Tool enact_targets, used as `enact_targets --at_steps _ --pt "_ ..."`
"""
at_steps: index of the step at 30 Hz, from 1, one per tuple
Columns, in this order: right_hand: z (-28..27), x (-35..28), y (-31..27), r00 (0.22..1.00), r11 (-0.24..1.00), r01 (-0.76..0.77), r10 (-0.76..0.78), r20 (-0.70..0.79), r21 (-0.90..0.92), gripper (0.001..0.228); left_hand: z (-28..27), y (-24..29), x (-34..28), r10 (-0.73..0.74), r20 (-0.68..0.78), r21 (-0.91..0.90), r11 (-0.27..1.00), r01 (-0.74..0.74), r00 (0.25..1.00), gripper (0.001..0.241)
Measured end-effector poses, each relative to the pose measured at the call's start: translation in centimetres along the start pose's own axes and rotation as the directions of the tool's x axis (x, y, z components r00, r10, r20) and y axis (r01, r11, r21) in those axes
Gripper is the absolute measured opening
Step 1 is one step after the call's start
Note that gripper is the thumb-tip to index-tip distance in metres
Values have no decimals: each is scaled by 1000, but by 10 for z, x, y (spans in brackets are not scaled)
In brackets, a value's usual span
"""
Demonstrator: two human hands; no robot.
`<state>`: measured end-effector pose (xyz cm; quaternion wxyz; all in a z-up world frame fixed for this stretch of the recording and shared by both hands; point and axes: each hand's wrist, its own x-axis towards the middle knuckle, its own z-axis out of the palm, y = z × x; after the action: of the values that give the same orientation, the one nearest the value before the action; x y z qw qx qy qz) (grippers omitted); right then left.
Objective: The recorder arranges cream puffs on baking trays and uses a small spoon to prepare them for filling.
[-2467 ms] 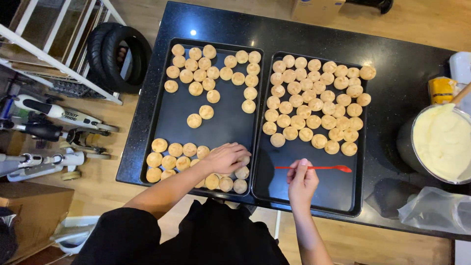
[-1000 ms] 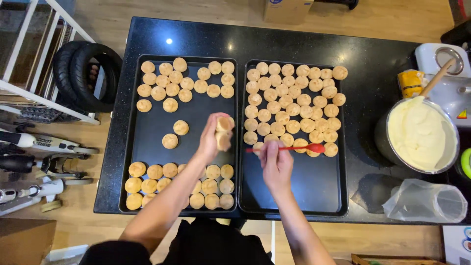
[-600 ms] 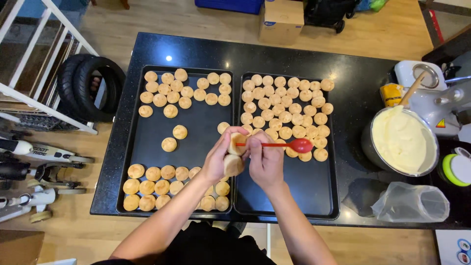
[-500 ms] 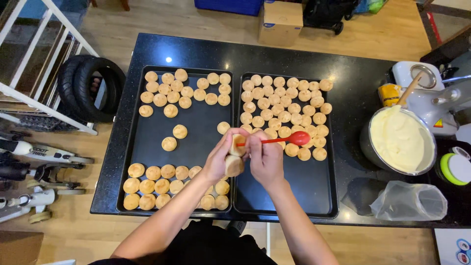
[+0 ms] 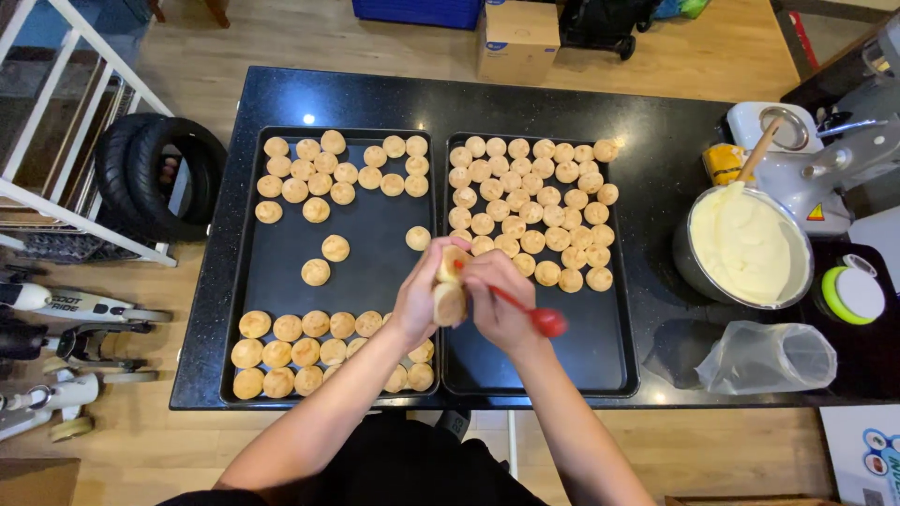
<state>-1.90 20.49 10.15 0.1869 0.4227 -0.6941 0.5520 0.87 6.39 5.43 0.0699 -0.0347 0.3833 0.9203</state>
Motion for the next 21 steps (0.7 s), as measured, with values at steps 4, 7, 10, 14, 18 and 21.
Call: enact_targets --at_steps 4,7,10,14,18,21 --pt "16 -13 8 998 970 -56 52 -26 -237 23 -12 -25 10 472 40 640 665 -385 881 38" --pt "24 -27 30 892 878 -444 416 -176 -179 30 -13 -33 10 492 135 760 505 -408 860 38" --pt "23 -44 38 691 685 -576 700 -182 446 34 -18 -30 12 328 -111 436 864 -251 938 39" --pt "20 -46 3 834 907 -336 412 -367 253 28 -10 -10 3 102 -270 -46 992 -118 958 40" --pt "34 -38 -18 938 933 -337 322 -130 -123 25 -9 -18 -1 11 -233 -183 982 -54 972 43" --pt "28 -32 -28 882 888 -458 461 -99 52 24 -5 -18 -4 0 -290 -122 992 -37 957 42"
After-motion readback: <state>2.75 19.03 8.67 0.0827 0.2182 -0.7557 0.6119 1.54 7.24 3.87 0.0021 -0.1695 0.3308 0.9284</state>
